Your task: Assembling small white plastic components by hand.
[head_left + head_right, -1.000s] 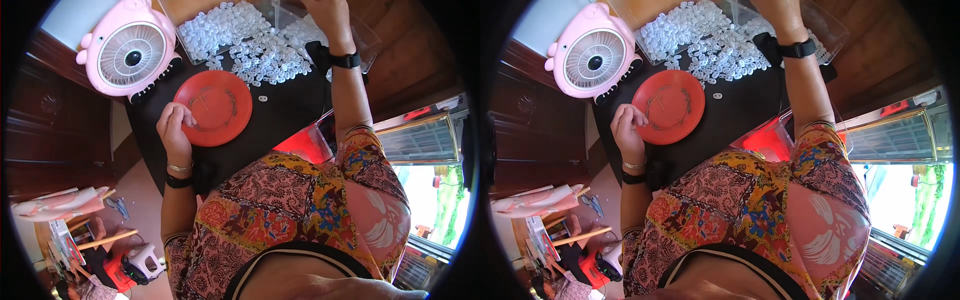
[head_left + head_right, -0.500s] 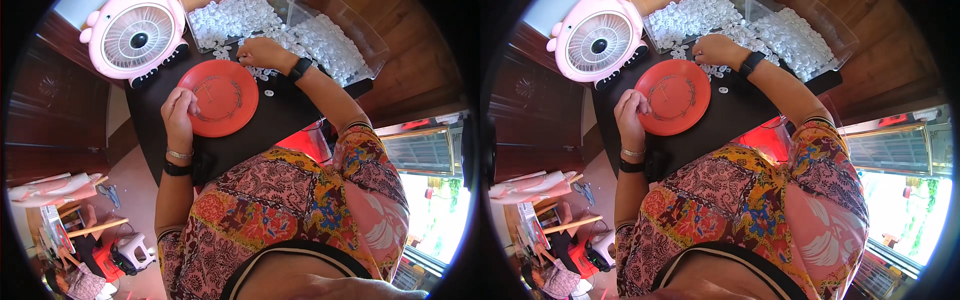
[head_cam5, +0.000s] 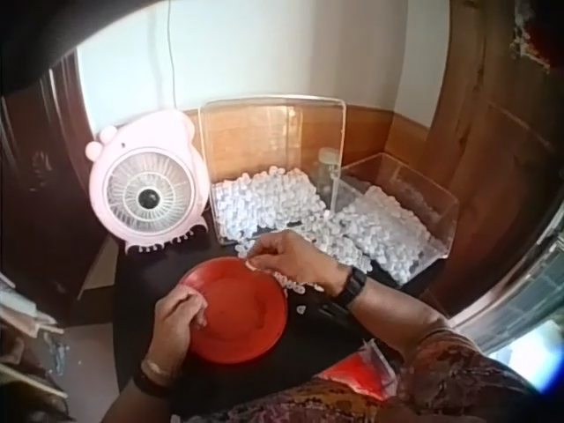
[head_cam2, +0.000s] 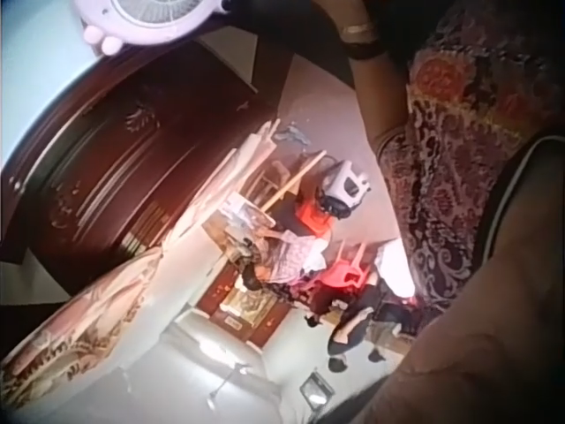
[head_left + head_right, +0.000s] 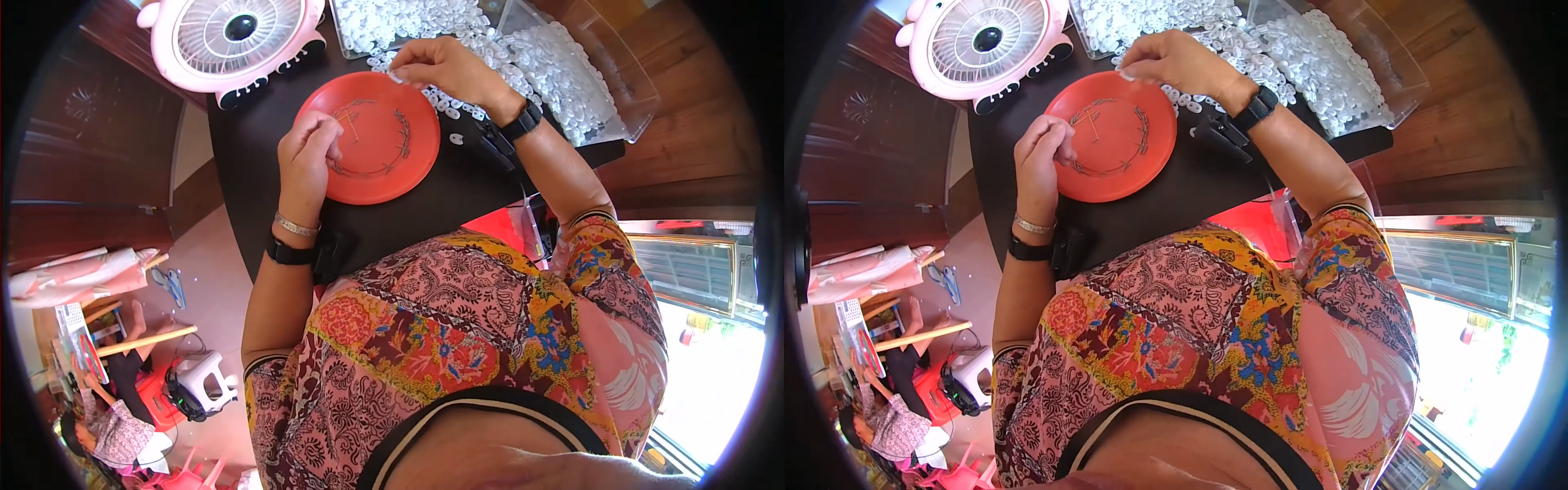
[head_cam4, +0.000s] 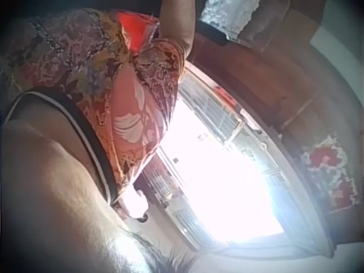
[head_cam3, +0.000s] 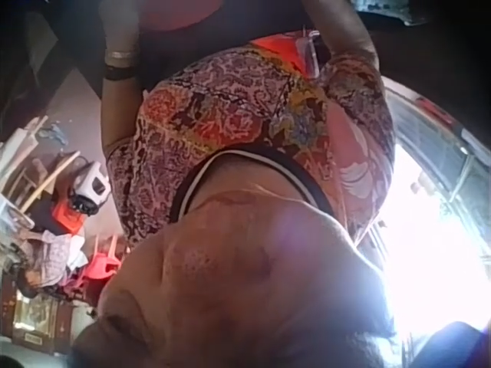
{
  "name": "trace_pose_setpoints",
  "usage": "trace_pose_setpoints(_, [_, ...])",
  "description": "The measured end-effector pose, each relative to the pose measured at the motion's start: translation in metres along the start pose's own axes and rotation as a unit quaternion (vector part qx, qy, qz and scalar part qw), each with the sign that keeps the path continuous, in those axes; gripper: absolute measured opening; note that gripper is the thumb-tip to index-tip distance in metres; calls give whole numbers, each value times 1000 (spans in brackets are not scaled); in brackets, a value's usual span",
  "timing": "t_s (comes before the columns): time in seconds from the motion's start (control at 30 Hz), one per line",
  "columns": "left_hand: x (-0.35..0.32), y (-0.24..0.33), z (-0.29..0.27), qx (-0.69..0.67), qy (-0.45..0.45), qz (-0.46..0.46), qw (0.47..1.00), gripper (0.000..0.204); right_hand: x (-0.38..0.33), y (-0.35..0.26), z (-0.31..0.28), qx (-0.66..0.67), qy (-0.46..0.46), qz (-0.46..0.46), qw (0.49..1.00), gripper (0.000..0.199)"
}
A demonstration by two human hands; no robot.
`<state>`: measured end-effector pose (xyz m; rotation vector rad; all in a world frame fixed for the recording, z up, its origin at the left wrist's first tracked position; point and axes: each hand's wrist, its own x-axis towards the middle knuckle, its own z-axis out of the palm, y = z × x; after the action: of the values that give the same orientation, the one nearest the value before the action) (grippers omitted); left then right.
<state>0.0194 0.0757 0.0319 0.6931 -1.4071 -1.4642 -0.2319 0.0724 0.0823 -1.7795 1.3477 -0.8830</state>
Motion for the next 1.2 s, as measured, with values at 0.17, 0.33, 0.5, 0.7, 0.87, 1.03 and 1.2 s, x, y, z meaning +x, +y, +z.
trace_pose_setpoints(0.17, [1,0,-2,63,-28,-42,997,19,-6,-39,35,128,-105,5,986,18])
trace_pose_setpoints(0.33, [-1,3,0,38,-34,-29,998,20,-4,-45,52,145,-97,-18,984,17])
trace_pose_setpoints(0.5, [-1,4,-1,28,-45,-30,998,23,-5,-42,61,104,-59,-94,988,12])
trace_pose_setpoints(0.7, [3,6,-2,-115,-83,-99,985,22,-9,-47,60,-119,13,-240,963,15])
trace_pose_setpoints(0.87, [6,5,-5,-131,-59,-98,985,17,-7,-45,64,-54,3,-260,964,19])
trace_pose_setpoints(1.03, [5,4,-2,-35,-29,-48,998,14,-6,-40,64,-62,29,-196,978,16])
trace_pose_setpoints(1.2, [6,3,-2,-4,-38,-57,998,16,-5,-39,65,-169,52,-250,952,12])
